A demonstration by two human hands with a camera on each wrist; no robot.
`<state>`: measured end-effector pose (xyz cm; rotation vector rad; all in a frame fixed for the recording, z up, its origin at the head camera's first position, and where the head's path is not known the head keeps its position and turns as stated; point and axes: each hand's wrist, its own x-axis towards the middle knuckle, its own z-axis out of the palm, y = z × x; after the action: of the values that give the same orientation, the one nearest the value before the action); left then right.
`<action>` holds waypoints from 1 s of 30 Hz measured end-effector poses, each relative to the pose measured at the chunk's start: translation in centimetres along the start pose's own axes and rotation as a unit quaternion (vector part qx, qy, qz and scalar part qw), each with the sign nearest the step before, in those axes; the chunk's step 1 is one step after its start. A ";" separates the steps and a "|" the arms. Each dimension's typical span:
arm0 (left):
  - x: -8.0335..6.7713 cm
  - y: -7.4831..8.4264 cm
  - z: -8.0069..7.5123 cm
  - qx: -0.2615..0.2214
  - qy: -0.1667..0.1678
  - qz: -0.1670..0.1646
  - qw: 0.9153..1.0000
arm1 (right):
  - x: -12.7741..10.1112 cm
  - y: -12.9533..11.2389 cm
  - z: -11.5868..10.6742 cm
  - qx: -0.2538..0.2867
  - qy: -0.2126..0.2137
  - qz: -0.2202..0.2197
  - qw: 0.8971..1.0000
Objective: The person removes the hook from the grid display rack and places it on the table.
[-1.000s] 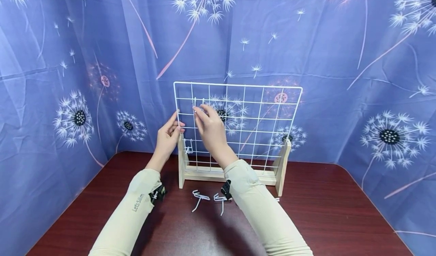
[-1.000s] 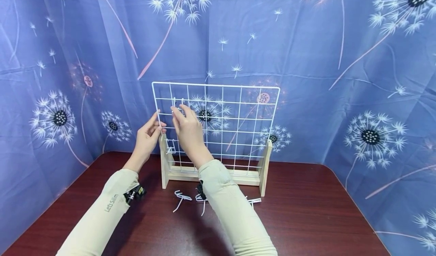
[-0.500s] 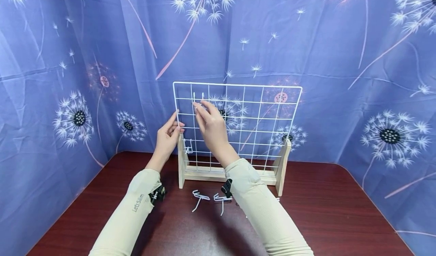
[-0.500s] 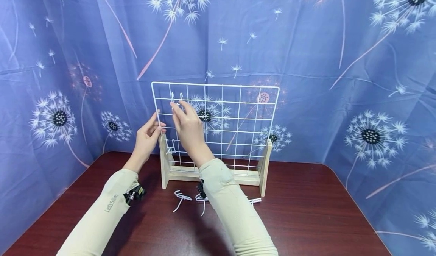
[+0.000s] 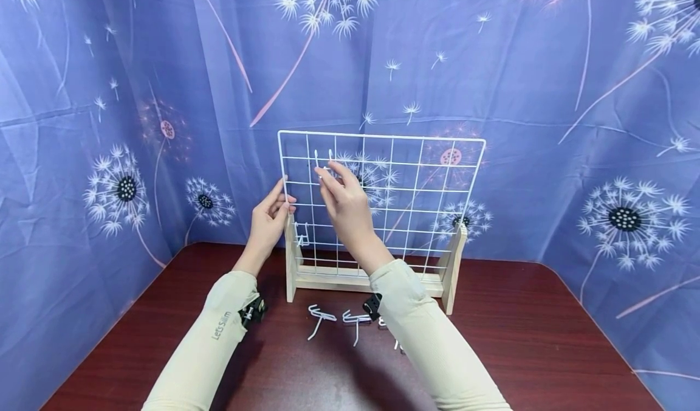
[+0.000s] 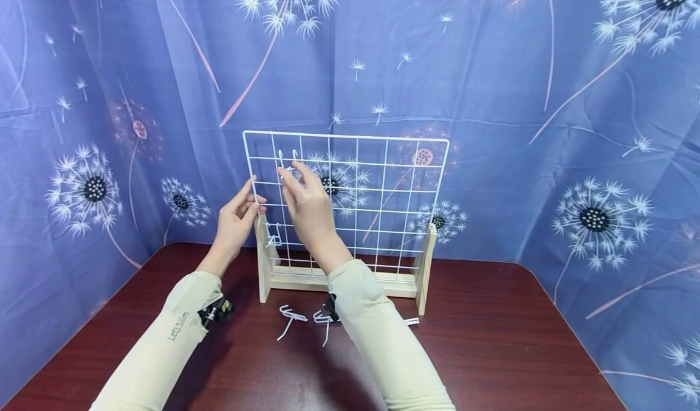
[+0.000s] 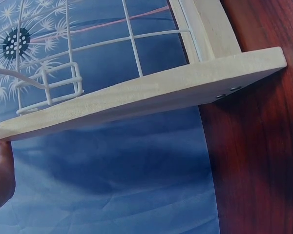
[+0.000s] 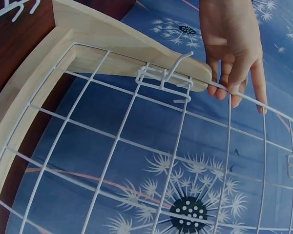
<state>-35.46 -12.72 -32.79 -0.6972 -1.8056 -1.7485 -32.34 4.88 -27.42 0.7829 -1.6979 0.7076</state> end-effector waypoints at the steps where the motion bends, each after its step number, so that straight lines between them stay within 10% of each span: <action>1: 0.0 0.0 0.0 -0.002 0.000 0.000 1.000 | -0.1 0.0 -0.2 0.000 0.000 -0.002 1.000; 30: 0.0 0.3 0.1 -0.010 0.005 -0.021 1.000 | -3.2 1.0 -4.1 -0.011 -0.001 -0.039 0.999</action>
<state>-35.22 -12.60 -32.57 -0.6617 -1.8097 -1.7970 -30.11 9.15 -29.58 0.8309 -1.6649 0.6339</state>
